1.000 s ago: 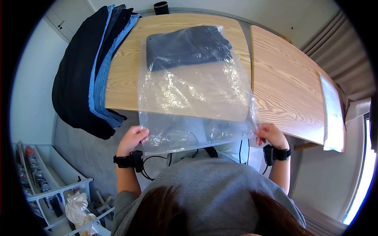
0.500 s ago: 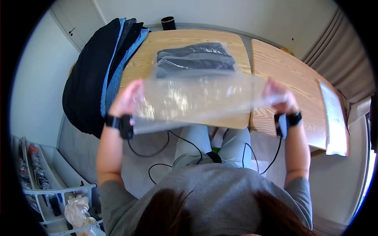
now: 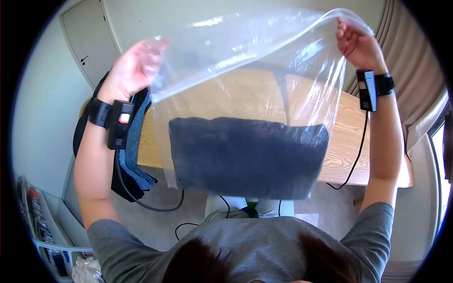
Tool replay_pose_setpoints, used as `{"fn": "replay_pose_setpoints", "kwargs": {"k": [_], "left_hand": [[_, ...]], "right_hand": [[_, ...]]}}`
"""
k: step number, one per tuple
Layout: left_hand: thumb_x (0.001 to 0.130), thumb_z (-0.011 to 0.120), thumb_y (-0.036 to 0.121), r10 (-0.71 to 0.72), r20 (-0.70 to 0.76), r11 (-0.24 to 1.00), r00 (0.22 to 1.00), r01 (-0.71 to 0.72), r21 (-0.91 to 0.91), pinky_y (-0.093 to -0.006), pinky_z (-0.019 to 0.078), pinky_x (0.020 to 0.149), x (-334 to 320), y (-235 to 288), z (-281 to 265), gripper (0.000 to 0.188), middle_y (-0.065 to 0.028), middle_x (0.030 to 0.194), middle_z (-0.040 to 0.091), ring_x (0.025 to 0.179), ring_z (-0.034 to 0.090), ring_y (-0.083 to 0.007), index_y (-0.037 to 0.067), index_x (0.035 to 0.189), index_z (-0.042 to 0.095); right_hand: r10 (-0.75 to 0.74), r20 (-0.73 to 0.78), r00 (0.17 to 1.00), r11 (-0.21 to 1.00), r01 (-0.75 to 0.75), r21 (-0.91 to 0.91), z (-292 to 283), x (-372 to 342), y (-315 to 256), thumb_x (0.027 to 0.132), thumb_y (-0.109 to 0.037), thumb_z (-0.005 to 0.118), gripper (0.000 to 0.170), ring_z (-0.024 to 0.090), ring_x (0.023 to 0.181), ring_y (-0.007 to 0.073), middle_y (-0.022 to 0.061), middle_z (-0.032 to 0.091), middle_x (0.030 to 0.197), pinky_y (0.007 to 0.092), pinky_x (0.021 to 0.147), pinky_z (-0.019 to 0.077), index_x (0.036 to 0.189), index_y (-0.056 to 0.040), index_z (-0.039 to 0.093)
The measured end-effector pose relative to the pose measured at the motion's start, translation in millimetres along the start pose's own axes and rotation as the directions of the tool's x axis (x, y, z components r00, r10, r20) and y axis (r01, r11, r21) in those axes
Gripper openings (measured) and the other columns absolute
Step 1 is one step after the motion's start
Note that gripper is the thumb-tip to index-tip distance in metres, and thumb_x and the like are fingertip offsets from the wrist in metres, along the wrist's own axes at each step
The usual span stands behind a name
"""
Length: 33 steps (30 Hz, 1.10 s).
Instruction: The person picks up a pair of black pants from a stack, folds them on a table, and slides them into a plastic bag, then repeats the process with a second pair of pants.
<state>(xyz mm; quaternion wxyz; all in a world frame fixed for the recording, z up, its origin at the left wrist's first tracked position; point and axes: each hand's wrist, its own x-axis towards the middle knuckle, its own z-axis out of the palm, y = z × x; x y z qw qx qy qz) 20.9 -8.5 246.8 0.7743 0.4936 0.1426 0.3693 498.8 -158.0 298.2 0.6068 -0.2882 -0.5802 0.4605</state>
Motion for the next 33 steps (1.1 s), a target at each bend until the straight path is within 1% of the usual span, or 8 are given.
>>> {"fn": "replay_pose_setpoints", "kwargs": {"k": [11,13,17,25,27,29,31,33], "left_hand": [[0.097,0.046,0.026,0.208,-0.156,0.956,0.966,-0.168,0.240,-0.0172,0.0390,0.048,10.9,-14.0,27.9,0.034,-0.0036,0.095,0.065,0.057,0.047,-0.0028,0.000,0.117,0.056],[0.097,0.044,0.026,0.098,0.082,0.988,0.992,-0.107,0.114,-0.0163,0.0432,0.055,6.0,-29.2,-7.5,0.035,-0.0114,0.107,0.064,0.073,0.056,-0.0063,-0.001,0.117,0.055],[0.094,0.052,0.030,-0.097,-0.323,0.995,0.941,0.104,0.004,-0.0229,0.0522,0.063,-41.5,-91.7,-16.7,0.031,-0.0035,0.084,0.067,0.073,0.064,-0.0092,0.003,0.100,0.065],[0.095,0.049,0.033,-0.431,-0.290,0.869,0.854,0.306,-0.388,-0.0246,0.0427,0.053,-147.9,-217.8,-67.4,0.035,-0.0053,0.076,0.063,0.056,0.053,-0.0125,0.001,0.091,0.063],[0.094,0.044,0.040,-0.280,-0.238,0.910,0.930,0.178,-0.374,-0.0287,0.0408,0.054,-173.3,-236.9,-73.3,0.045,-0.0100,0.074,0.061,0.058,0.053,-0.0181,-0.002,0.093,0.061],[0.083,0.051,0.041,-0.069,0.136,0.977,0.988,0.094,-0.191,-0.0306,0.0386,0.057,-181.9,-243.8,-87.9,0.046,-0.0123,0.068,0.057,0.062,0.052,-0.0233,-0.003,0.071,0.059],[0.079,0.055,0.034,-0.121,-0.052,0.984,0.991,0.127,0.125,-0.0308,0.0379,0.056,-191.7,-246.2,-114.1,0.040,-0.0128,0.066,0.058,0.059,0.051,-0.0239,-0.002,0.061,0.057],[0.076,0.065,0.028,-0.209,-0.169,0.877,0.963,0.261,0.404,-0.0327,0.0443,0.069,-194.9,-245.3,-140.9,0.033,-0.0168,0.085,0.061,0.075,0.057,-0.0271,-0.004,0.087,0.062]], "right_hand": [[-0.138,0.093,0.986,0.971,0.117,0.209,-12.5,-23.3,14.8,0.099,-0.023,0.040,0.029,0.063,0.079,0.0181,0.0090,0.067,0.090,0.0277,0.067,0.0496,0.100,-0.0018,0.060],[0.041,-0.048,0.998,0.959,-0.026,0.281,-4.9,-47.7,28.6,0.098,-0.024,0.046,0.026,0.062,0.074,0.0159,0.0071,0.067,0.086,0.0282,0.067,0.0498,0.097,-0.0036,0.062],[0.168,-0.311,0.935,0.985,-0.146,0.093,10.4,-124.7,83.2,0.094,-0.030,0.054,0.027,0.064,0.070,0.0152,0.0068,0.067,0.081,0.0267,0.062,0.0506,0.093,-0.0047,0.064],[0.371,-0.470,0.801,0.897,-0.440,-0.042,7.5,-279.4,166.2,0.089,-0.034,0.058,0.041,0.064,0.070,0.0219,0.0180,0.066,0.075,0.0326,0.065,0.0513,0.087,0.0075,0.062],[0.292,-0.288,0.912,0.940,-0.330,-0.090,0.6,-308.6,173.8,0.085,-0.034,0.062,0.041,0.065,0.076,0.0243,0.0176,0.067,0.081,0.0343,0.070,0.0513,0.088,0.0069,0.063],[0.149,0.251,0.956,0.913,-0.231,0.336,14.4,-288.3,185.6,0.084,-0.033,0.063,0.038,0.065,0.080,0.0260,0.0183,0.067,0.089,0.0352,0.075,0.0499,0.086,0.0053,0.064],[0.573,-0.107,0.812,0.791,-0.583,-0.186,-20.6,-305.9,189.7,0.078,-0.016,0.066,0.029,0.063,0.094,0.0273,0.0188,0.065,0.093,0.0332,0.081,0.0475,0.097,0.0057,0.064],[0.268,-0.450,0.852,0.291,-0.517,-0.805,-2.7,-283.8,213.6,0.071,-0.008,0.069,0.051,0.057,0.108,0.0286,0.0179,0.060,0.106,0.0335,0.091,0.0441,0.119,0.0022,0.055]]}}
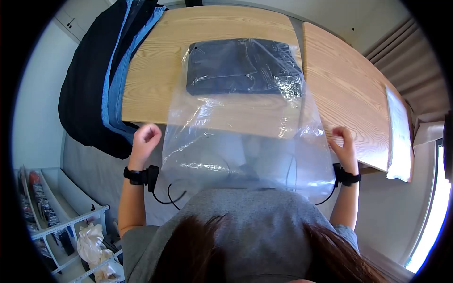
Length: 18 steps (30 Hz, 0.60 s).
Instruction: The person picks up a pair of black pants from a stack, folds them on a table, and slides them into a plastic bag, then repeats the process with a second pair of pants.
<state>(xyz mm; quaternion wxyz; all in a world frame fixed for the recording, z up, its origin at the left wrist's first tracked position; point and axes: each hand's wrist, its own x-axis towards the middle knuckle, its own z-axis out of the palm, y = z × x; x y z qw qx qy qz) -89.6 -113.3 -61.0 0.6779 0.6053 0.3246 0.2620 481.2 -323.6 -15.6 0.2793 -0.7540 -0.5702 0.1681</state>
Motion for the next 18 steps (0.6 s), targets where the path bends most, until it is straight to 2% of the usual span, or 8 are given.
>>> {"fn": "replay_pose_setpoints", "kwargs": {"k": [1,2,6,8,10,13,17,18], "left_hand": [[0.073,0.070,0.024,0.264,-0.191,0.864,0.945,-0.143,0.483,-0.0347,0.0436,0.081,8.9,9.9,19.1,0.043,-0.0187,0.103,0.057,0.093,0.055,-0.0288,-0.002,0.104,0.056],[0.070,0.075,0.021,0.561,-0.214,0.500,0.799,-0.120,0.858,-0.0367,0.0430,0.093,17.4,18.9,33.1,0.062,-0.0206,0.121,0.053,0.110,0.053,-0.0305,-0.001,0.122,0.051],[0.064,0.082,0.022,0.534,0.072,0.178,0.842,-0.195,0.965,-0.0402,0.0288,0.110,60.5,41.8,37.8,0.094,-0.0170,0.145,0.031,0.135,0.031,-0.0305,0.008,0.141,0.030],[0.063,0.081,0.028,0.445,0.405,-0.028,0.799,-0.439,0.898,-0.0425,0.0254,0.112,82.7,43.3,36.9,0.094,-0.0148,0.150,0.025,0.138,0.027,-0.0312,0.015,0.142,0.032],[0.059,0.083,0.030,0.429,0.480,-0.045,0.765,-0.513,0.857,-0.0437,0.0260,0.112,91.9,49.6,40.7,0.099,-0.0119,0.150,0.027,0.137,0.027,-0.0320,0.023,0.143,0.030],[0.065,0.079,0.028,0.248,0.632,-0.173,0.734,-0.609,0.775,-0.0430,0.0276,0.111,100.1,61.5,50.9,0.084,-0.0093,0.147,0.033,0.136,0.030,-0.0293,0.021,0.139,0.039],[0.077,0.068,0.027,0.106,0.686,-0.028,0.720,-0.688,0.725,-0.0405,0.0296,0.110,111.9,62.4,49.2,0.061,-0.0061,0.144,0.039,0.134,0.035,-0.0250,0.018,0.134,0.047],[0.082,0.064,0.027,0.078,0.685,0.002,0.725,-0.687,0.727,-0.0395,0.0297,0.110,115.4,58.8,46.5,0.056,-0.0056,0.143,0.040,0.133,0.036,-0.0237,0.018,0.134,0.047]], "right_hand": [[-0.084,-0.059,0.995,0.996,0.083,-0.016,11.2,5.8,-4.7,0.070,-0.007,0.069,0.062,0.050,0.117,0.0291,0.0176,0.053,0.119,0.0358,0.097,0.0399,0.128,-0.0009,0.047],[-0.169,-0.118,0.978,0.985,0.166,-0.038,19.6,12.2,-9.4,0.069,-0.006,0.069,0.074,0.042,0.126,0.0296,0.0173,0.046,0.132,0.0381,0.103,0.0357,0.136,-0.0040,0.038],[-0.305,0.049,0.951,0.889,0.303,-0.344,25.5,46.8,-46.0,0.068,-0.010,0.073,0.088,0.029,0.136,0.0286,0.0147,0.029,0.147,0.0409,0.110,0.0270,0.144,-0.0091,0.026],[-0.377,0.290,0.880,0.704,0.475,-0.528,22.3,63.4,-61.5,0.067,-0.017,0.075,0.093,0.024,0.139,0.0265,0.0109,0.022,0.152,0.0409,0.113,0.0227,0.145,-0.0132,0.025],[-0.427,0.309,0.850,0.624,0.525,-0.580,22.0,75.8,-66.9,0.071,-0.022,0.072,0.086,0.026,0.139,0.0241,0.0080,0.024,0.152,0.0411,0.112,0.0236,0.145,-0.0171,0.028],[-0.582,0.528,0.619,0.233,0.748,-0.621,20.5,93.5,-67.9,0.086,-0.020,0.055,0.060,0.027,0.138,0.0200,0.0035,0.028,0.150,0.0426,0.112,0.0235,0.142,-0.0250,0.034],[-0.586,0.635,0.503,0.167,0.842,-0.512,24.1,109.3,-65.6,0.090,-0.024,0.049,0.053,0.027,0.138,0.0202,0.0030,0.029,0.150,0.0422,0.114,0.0209,0.141,-0.0261,0.034],[-0.548,0.667,0.504,0.278,0.862,-0.423,24.6,109.9,-65.0,0.093,-0.026,0.046,0.049,0.027,0.138,0.0202,0.0034,0.030,0.149,0.0423,0.114,0.0195,0.141,-0.0241,0.035]]}}
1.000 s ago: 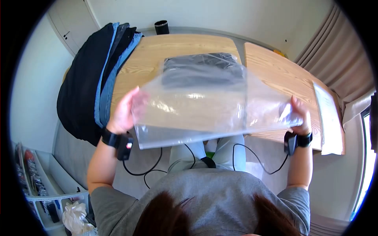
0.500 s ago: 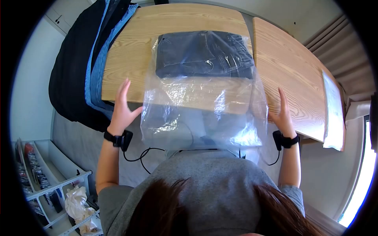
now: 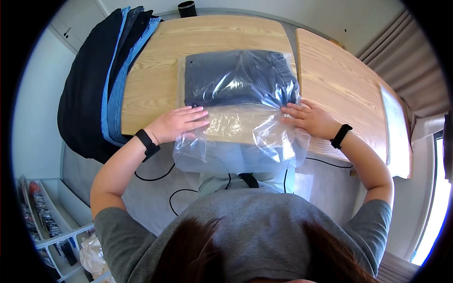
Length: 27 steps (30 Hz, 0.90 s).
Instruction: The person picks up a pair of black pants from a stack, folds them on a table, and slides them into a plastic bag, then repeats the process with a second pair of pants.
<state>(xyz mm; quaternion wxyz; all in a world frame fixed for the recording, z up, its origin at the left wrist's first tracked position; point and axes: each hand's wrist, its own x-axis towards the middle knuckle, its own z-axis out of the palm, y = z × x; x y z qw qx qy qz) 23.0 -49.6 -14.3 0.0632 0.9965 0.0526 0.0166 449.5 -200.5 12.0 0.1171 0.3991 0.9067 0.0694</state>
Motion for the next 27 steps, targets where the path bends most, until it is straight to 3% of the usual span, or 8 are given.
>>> {"fn": "replay_pose_setpoints", "kwargs": {"k": [5,7,8,10,17,20,22,27], "left_hand": [[0.089,0.056,0.026,-0.119,0.049,0.927,0.992,0.129,-0.352,-0.0372,0.0310,0.109,-6.2,-22.0,18.1,0.044,-0.0099,0.137,0.048,0.131,0.040,-0.0228,0.011,0.130,0.051],[0.089,0.054,0.017,-0.378,0.246,0.021,0.893,0.274,-0.962,-0.0335,0.0379,0.103,-7.0,-26.5,23.7,0.037,-0.0129,0.126,0.057,0.120,0.052,-0.0195,0.006,0.125,0.056],[0.089,0.054,0.017,-0.379,0.249,0.018,0.891,0.276,-0.961,-0.0335,0.0379,0.103,-2.7,-26.2,13.3,0.037,-0.0129,0.126,0.057,0.120,0.052,-0.0195,0.006,0.125,0.056],[0.089,0.052,0.014,-0.291,0.140,0.677,0.946,0.307,-0.669,-0.0314,0.0435,0.095,9.9,-34.6,-11.7,0.034,-0.0130,0.116,0.063,0.106,0.059,-0.0173,0.002,0.120,0.059],[0.088,0.056,0.050,-0.317,0.274,0.015,0.908,0.293,-0.956,-0.0323,0.0453,0.091,-4.6,-58.2,5.9,0.057,-0.0117,0.115,0.062,0.106,0.057,-0.0179,0.002,0.118,0.060],[0.088,0.053,0.056,-0.321,0.200,0.044,0.926,0.225,-0.973,-0.0357,0.0436,0.096,-11.3,-63.2,5.3,0.069,-0.0161,0.122,0.058,0.112,0.055,-0.0223,0.000,0.127,0.051],[0.089,0.050,0.055,-0.251,0.228,-0.225,0.941,0.173,-0.959,-0.0376,0.0429,0.098,-7.0,-65.1,-4.1,0.069,-0.0181,0.124,0.056,0.113,0.055,-0.0244,-0.001,0.129,0.047],[0.091,0.034,0.063,-0.447,0.455,-0.489,0.770,0.216,-0.845,-0.0436,0.0447,0.095,-8.1,-96.5,18.4,0.079,-0.0261,0.123,0.053,0.110,0.057,-0.0343,-0.004,0.132,0.040]], "right_hand": [[0.080,0.159,0.984,0.829,-0.154,0.538,18.3,-2.5,10.6,0.099,-0.032,0.036,0.045,0.023,0.140,0.0203,0.0059,0.032,0.149,0.0438,0.115,0.0133,0.141,-0.0152,0.038],[0.257,0.178,0.950,0.542,-0.294,0.787,34.0,-7.8,22.8,0.099,-0.036,0.036,0.046,0.037,0.132,0.0223,0.0104,0.045,0.139,0.0406,0.112,0.0234,0.133,-0.0078,0.048],[0.255,0.179,0.950,0.540,-0.293,0.789,34.1,-10.0,30.7,0.099,-0.036,0.036,0.046,0.037,0.132,0.0223,0.0104,0.045,0.139,0.0406,0.112,0.0234,0.133,-0.0078,0.048],[0.385,0.338,0.859,0.177,-0.428,0.886,29.9,-11.5,47.9,0.098,-0.036,0.041,0.044,0.054,0.113,0.0235,0.0136,0.060,0.122,0.0344,0.101,0.0374,0.124,-0.0051,0.057],[0.601,0.266,0.754,0.004,-0.335,0.942,20.9,9.3,53.6,0.093,-0.031,0.052,0.037,0.061,0.093,0.0165,0.0125,0.066,0.103,0.0302,0.088,0.0452,0.113,-0.0007,0.061],[0.511,0.392,0.765,0.079,-0.495,0.865,-4.7,8.3,54.4,0.083,-0.022,0.067,0.033,0.060,0.088,0.0120,0.0090,0.067,0.096,0.0260,0.083,0.0446,0.109,-0.0026,0.058],[0.331,0.214,0.919,-0.263,-0.127,0.956,0.2,1.3,60.1,0.074,-0.016,0.076,0.043,0.060,0.086,0.0107,0.0053,0.067,0.097,0.0233,0.082,0.0438,0.109,-0.0045,0.053],[0.536,0.012,0.844,-0.040,0.011,0.999,-1.5,11.4,62.5,0.083,-0.013,0.069,0.037,0.061,0.086,0.0139,0.0083,0.065,0.099,0.0264,0.085,0.0455,0.114,-0.0019,0.054]]}}
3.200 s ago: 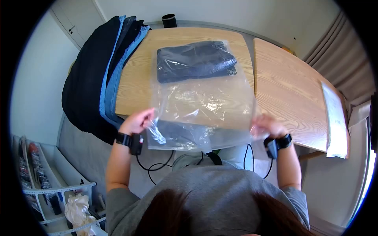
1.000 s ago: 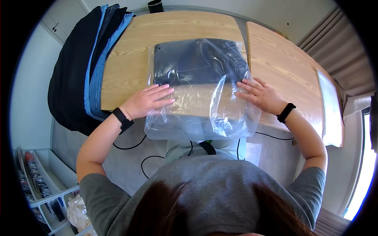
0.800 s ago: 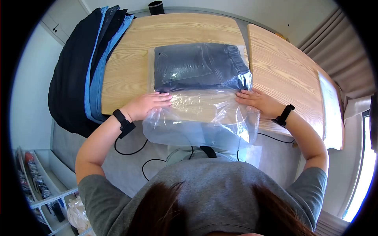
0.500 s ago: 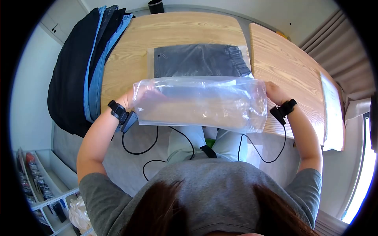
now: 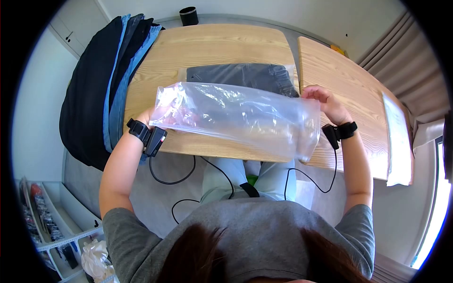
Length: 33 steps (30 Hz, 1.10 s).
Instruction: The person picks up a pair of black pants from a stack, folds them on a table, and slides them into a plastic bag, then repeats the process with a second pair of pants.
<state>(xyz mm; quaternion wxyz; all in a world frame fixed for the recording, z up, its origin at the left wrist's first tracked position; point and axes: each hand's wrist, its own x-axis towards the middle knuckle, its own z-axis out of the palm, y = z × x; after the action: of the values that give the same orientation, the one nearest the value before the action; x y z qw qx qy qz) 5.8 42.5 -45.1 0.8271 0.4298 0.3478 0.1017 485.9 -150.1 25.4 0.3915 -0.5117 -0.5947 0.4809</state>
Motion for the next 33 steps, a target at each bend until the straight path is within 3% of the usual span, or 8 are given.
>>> {"fn": "replay_pose_setpoints", "kwargs": {"k": [3,5,7,14,17,22,24,33], "left_hand": [[0.095,0.045,0.045,-0.131,0.184,0.924,0.974,0.053,0.379,-0.0320,0.0515,0.085,-13.9,42.8,17.6,0.056,-0.0167,0.116,0.059,0.100,0.062,-0.0213,0.001,0.130,0.046],[0.095,0.049,0.040,0.098,-0.092,0.885,0.991,-0.044,0.464,-0.0295,0.0525,0.080,-12.8,38.2,43.9,0.046,-0.0123,0.110,0.062,0.094,0.063,-0.0188,0.003,0.122,0.053],[0.095,0.050,0.037,0.670,-0.104,0.597,0.735,-0.451,0.664,-0.0298,0.0540,0.075,-13.6,49.5,76.9,0.039,-0.0087,0.105,0.064,0.088,0.064,-0.0172,0.004,0.115,0.057],[0.095,0.046,0.036,0.352,-0.099,0.911,0.931,-0.316,0.264,-0.0272,0.0524,0.064,7.6,80.3,44.4,0.035,-0.0093,0.088,0.067,0.072,0.063,-0.0166,0.003,0.103,0.058],[0.095,0.044,0.032,0.220,-0.525,0.975,0.822,-0.172,0.140,-0.0295,0.0516,0.057,37.7,72.9,35.2,0.032,-0.0097,0.081,0.066,0.067,0.062,-0.0166,0.003,0.098,0.058],[0.094,0.044,0.031,0.150,-0.500,0.989,0.853,-0.122,0.089,-0.0311,0.0529,0.057,44.3,61.1,24.4,0.031,-0.0117,0.081,0.066,0.069,0.063,-0.0178,0.003,0.100,0.056],[0.093,0.047,0.040,0.201,-0.501,0.977,0.842,-0.135,0.165,-0.0280,0.0514,0.063,23.7,57.3,29.1,0.038,-0.0085,0.081,0.065,0.072,0.062,-0.0157,0.004,0.101,0.057],[0.096,0.051,0.033,0.485,-0.406,0.870,0.774,-0.385,0.307,-0.0205,0.0403,0.071,-30.1,-33.2,58.1,0.027,0.0003,0.081,0.058,0.076,0.052,-0.0067,0.007,0.097,0.058]], "right_hand": [[0.106,-0.202,0.974,0.936,-0.029,0.350,-1.6,12.4,15.3,0.092,-0.013,0.056,0.026,0.061,0.084,0.0153,0.0098,0.063,0.097,0.0284,0.084,0.0480,0.114,0.0013,0.056],[0.174,-0.163,0.971,0.878,-0.078,0.473,-4.8,21.5,26.8,0.097,-0.017,0.047,0.026,0.061,0.083,0.0159,0.0096,0.063,0.096,0.0277,0.079,0.0499,0.110,0.0038,0.057],[0.178,-0.211,0.961,0.868,-0.052,0.495,-0.9,26.8,32.7,0.096,-0.018,0.049,0.027,0.061,0.082,0.0160,0.0099,0.063,0.096,0.0270,0.073,0.0511,0.108,0.0054,0.057],[0.321,-0.281,0.904,0.776,-0.081,0.625,-7.4,41.9,46.4,0.096,-0.017,0.049,0.027,0.062,0.076,0.0181,0.0117,0.064,0.092,0.0336,0.068,0.0545,0.110,0.0055,0.057],[0.469,-0.341,0.815,0.710,-0.118,0.694,-10.4,54.7,60.0,0.097,-0.022,0.048,0.026,0.060,0.064,0.0167,0.0086,0.063,0.082,0.0295,0.057,0.0528,0.097,0.0018,0.059],[0.404,-0.148,0.903,0.672,-0.183,0.718,-41.6,40.6,80.0,0.097,-0.025,0.049,0.026,0.060,0.063,0.0156,0.0074,0.063,0.080,0.0270,0.056,0.0506,0.097,-0.0005,0.057],[0.317,0.012,0.948,0.612,-0.214,0.761,-36.1,27.2,67.5,0.097,-0.025,0.050,0.025,0.060,0.065,0.0153,0.0074,0.063,0.082,0.0269,0.060,0.0508,0.099,-0.0006,0.057],[0.335,-0.301,0.893,0.887,-0.191,0.420,33.9,-32.6,59.0,0.096,-0.021,0.051,0.023,0.056,0.087,0.0114,0.0041,0.062,0.092,0.0247,0.080,0.0447,0.105,-0.0013,0.059]]}}
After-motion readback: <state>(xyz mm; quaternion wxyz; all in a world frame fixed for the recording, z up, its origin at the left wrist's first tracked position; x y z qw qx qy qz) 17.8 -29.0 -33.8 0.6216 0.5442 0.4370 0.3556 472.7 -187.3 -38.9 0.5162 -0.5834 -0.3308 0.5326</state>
